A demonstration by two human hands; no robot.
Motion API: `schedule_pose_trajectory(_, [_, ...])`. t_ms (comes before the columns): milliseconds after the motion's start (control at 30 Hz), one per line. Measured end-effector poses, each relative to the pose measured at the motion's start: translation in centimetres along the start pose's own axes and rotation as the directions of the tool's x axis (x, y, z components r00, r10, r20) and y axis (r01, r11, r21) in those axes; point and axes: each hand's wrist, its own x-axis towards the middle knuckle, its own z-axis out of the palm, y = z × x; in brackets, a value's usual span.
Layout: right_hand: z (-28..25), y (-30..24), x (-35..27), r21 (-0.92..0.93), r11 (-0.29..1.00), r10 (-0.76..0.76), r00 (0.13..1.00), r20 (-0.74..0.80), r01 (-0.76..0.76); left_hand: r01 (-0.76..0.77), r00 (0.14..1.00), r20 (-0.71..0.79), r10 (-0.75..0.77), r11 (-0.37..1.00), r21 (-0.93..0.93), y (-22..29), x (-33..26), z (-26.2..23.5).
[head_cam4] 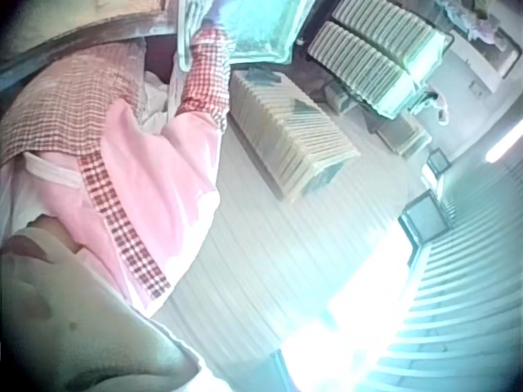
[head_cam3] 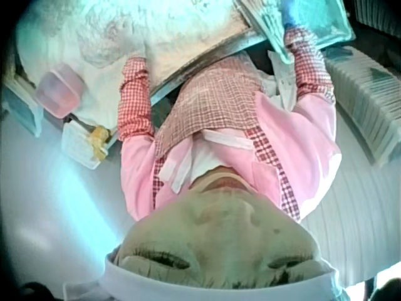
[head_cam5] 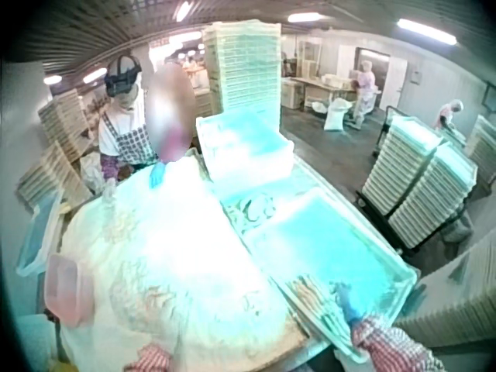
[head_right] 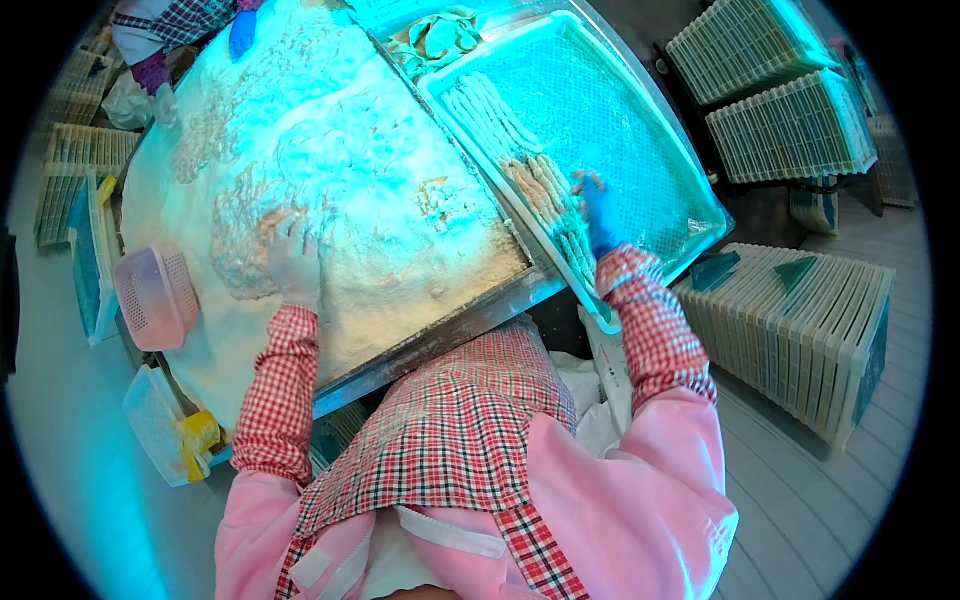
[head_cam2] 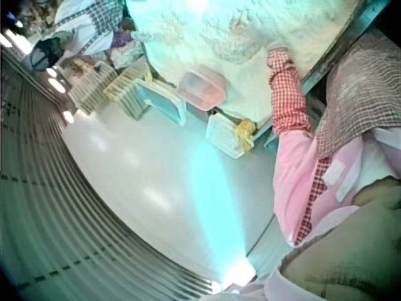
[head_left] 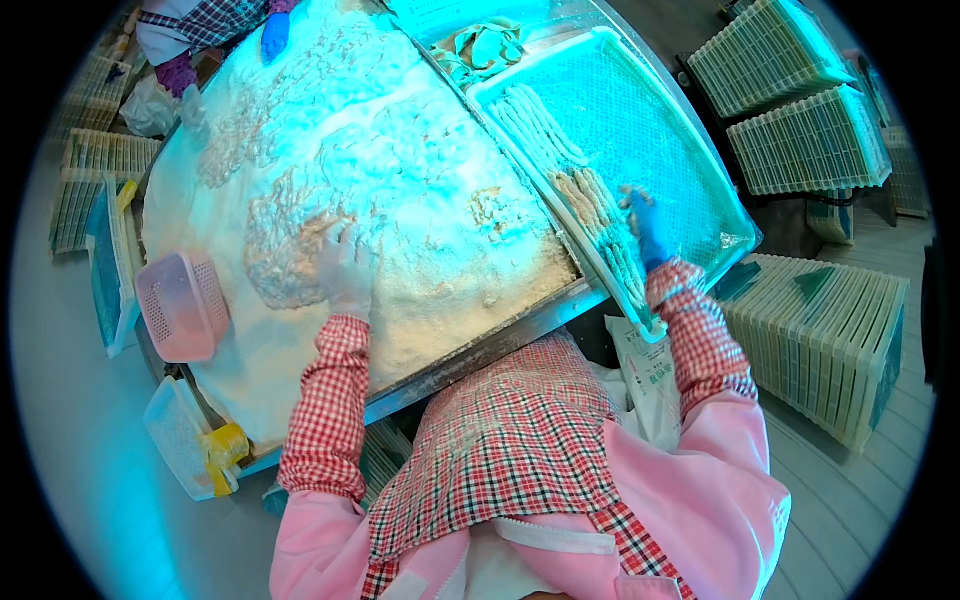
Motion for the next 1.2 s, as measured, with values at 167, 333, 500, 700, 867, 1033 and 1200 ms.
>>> schedule_pose_trajectory(167, [-3.9,3.8,7.5,0.152,0.983,0.067,0.973,0.223,-0.102,-0.142,0.982,0.141,0.122,0.980,0.141,1.1,3.6,-0.3])
schedule_pose_trajectory(333, [-5.1,0.7,5.8,-0.113,0.990,0.121,0.923,0.365,-0.085,-0.105,0.988,0.111,0.110,0.993,-0.057,-0.8,2.5,-0.5])
schedule_pose_trajectory(500, [-7.3,1.9,5.0,-0.339,0.926,0.243,0.951,0.190,-0.168,-0.103,0.990,0.089,0.109,0.992,-0.069,1.4,-1.2,-2.0])
schedule_pose_trajectory(700, [0.9,0.8,6.9,-0.473,0.693,-0.507,0.834,0.216,0.544,-0.141,0.963,0.223,0.154,0.987,-0.075,2.1,-9.0,-3.4])
schedule_pose_trajectory(867, [3.7,1.8,9.0,-0.797,0.480,-0.458,0.880,0.128,0.366,0.134,0.869,0.485,-0.099,0.990,-0.037,2.0,-12.0,-5.9])
schedule_pose_trajectory(1033, [7.5,-5.2,2.8,-0.524,0.787,-0.328,0.940,0.092,0.326,0.410,0.836,0.379,-0.397,0.911,0.051,-0.2,-13.3,-5.1])
schedule_pose_trajectory(1200, [16.9,-6.3,-4.9,-0.382,0.574,-0.591,0.690,0.418,0.724,0.243,0.966,0.103,-0.236,0.968,-0.059,3.5,-12.3,-1.8])
